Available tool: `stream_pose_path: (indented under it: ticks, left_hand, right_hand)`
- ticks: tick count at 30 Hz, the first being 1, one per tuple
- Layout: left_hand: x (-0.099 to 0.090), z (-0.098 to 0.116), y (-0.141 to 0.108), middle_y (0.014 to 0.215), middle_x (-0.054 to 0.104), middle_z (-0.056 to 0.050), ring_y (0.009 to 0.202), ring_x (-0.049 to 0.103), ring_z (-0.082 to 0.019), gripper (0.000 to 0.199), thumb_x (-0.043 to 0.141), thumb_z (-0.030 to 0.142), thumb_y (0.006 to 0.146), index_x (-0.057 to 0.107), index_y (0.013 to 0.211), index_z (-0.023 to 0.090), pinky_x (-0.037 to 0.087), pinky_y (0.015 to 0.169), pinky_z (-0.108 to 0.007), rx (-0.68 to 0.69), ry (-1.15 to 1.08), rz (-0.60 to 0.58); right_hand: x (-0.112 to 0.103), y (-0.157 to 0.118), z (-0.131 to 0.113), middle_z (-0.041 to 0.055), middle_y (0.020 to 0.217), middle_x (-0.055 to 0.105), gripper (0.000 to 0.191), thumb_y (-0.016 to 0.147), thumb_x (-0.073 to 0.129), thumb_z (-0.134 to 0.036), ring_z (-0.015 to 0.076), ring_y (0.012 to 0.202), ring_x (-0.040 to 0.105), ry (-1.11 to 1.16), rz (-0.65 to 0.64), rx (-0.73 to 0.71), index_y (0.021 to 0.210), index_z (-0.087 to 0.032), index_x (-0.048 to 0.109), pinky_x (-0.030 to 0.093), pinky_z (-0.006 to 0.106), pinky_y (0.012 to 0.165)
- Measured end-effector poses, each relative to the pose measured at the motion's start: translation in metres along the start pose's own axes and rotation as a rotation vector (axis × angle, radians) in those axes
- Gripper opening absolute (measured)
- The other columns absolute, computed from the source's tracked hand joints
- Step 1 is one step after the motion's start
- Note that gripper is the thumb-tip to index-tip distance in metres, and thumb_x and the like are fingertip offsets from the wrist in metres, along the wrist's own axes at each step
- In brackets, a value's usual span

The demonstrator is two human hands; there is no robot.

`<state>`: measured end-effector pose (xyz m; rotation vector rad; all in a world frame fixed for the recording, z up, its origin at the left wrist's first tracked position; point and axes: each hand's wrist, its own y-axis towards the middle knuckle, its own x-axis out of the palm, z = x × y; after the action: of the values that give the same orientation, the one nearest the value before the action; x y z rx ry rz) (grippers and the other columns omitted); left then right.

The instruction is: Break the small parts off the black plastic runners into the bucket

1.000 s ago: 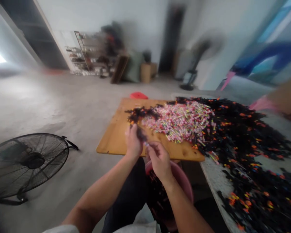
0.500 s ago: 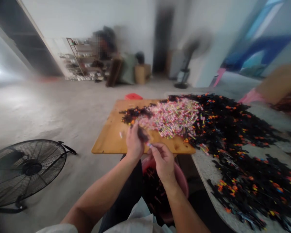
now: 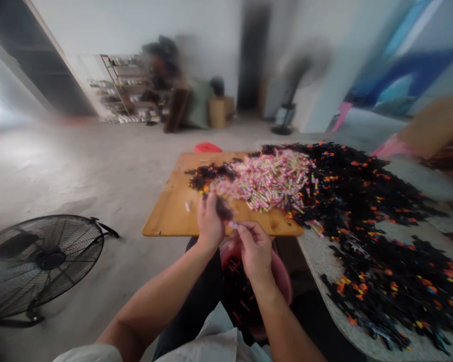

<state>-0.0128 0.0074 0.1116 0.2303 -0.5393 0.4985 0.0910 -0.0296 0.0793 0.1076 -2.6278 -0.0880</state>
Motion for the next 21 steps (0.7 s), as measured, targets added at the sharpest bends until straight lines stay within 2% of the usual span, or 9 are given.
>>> stream_pose_path:
  ticks: [7, 13, 16, 19, 21]
  left_hand:
    - [-0.003, 0.003, -0.006, 0.061, 0.062, 0.002, 0.046, 0.059, -0.014, 0.051, 0.060, 0.074, 0.090, 0.050, 0.087, 0.024, 0.045, 0.047, -0.027, 0.098, 0.098, 0.021]
    - [-0.004, -0.001, -0.008, 0.060, 0.061, 0.003, 0.046, 0.056, -0.014, 0.043, 0.060, 0.066, 0.093, 0.050, 0.085, 0.025, 0.045, 0.049, -0.027, 0.125, 0.131, 0.080]
    - [-0.006, -0.002, -0.005, 0.061, 0.059, 0.003, 0.049, 0.055, -0.014, 0.042, 0.063, 0.063, 0.093, 0.050, 0.083, 0.025, 0.045, 0.051, -0.026, 0.129, 0.142, 0.140]
    - [-0.022, -0.009, -0.001, 0.064, 0.061, 0.002, 0.054, 0.057, -0.014, 0.042, 0.064, 0.064, 0.092, 0.054, 0.084, 0.023, 0.048, 0.053, -0.025, 0.090, 0.177, 0.104]
    - [-0.045, -0.017, 0.005, 0.074, 0.067, -0.002, 0.062, 0.062, -0.016, 0.044, 0.062, 0.066, 0.092, 0.060, 0.088, 0.022, 0.050, 0.055, -0.025, 0.028, 0.253, 0.011]
  right_hand:
    - [0.009, -0.002, -0.005, -0.0002, 0.063, 0.070, 0.026, 0.075, 0.085, -0.035, 0.0119, 0.047, 0.060, 0.079, 0.130, 0.102, 0.083, -0.019, 0.067, 0.051, 0.023, 0.045]
    - [0.018, -0.007, 0.001, 0.0007, 0.068, 0.073, 0.029, 0.071, 0.088, -0.032, 0.0138, 0.054, 0.066, 0.173, 0.250, 0.126, 0.086, -0.019, 0.067, 0.056, 0.025, 0.052]
    - [0.023, -0.005, 0.006, -0.0008, 0.064, 0.070, 0.030, 0.072, 0.087, -0.037, 0.0131, 0.050, 0.063, 0.160, 0.259, 0.107, 0.084, -0.020, 0.065, 0.053, 0.024, 0.048]
    - [0.017, 0.000, 0.008, -0.0008, 0.063, 0.069, 0.031, 0.073, 0.086, -0.041, 0.0129, 0.046, 0.059, 0.063, 0.170, 0.152, 0.083, -0.019, 0.066, 0.049, 0.024, 0.043]
    - [0.000, 0.002, 0.008, -0.0012, 0.063, 0.068, 0.031, 0.073, 0.085, -0.043, 0.0127, 0.045, 0.057, -0.014, 0.127, 0.186, 0.084, -0.020, 0.067, 0.048, 0.024, 0.043]
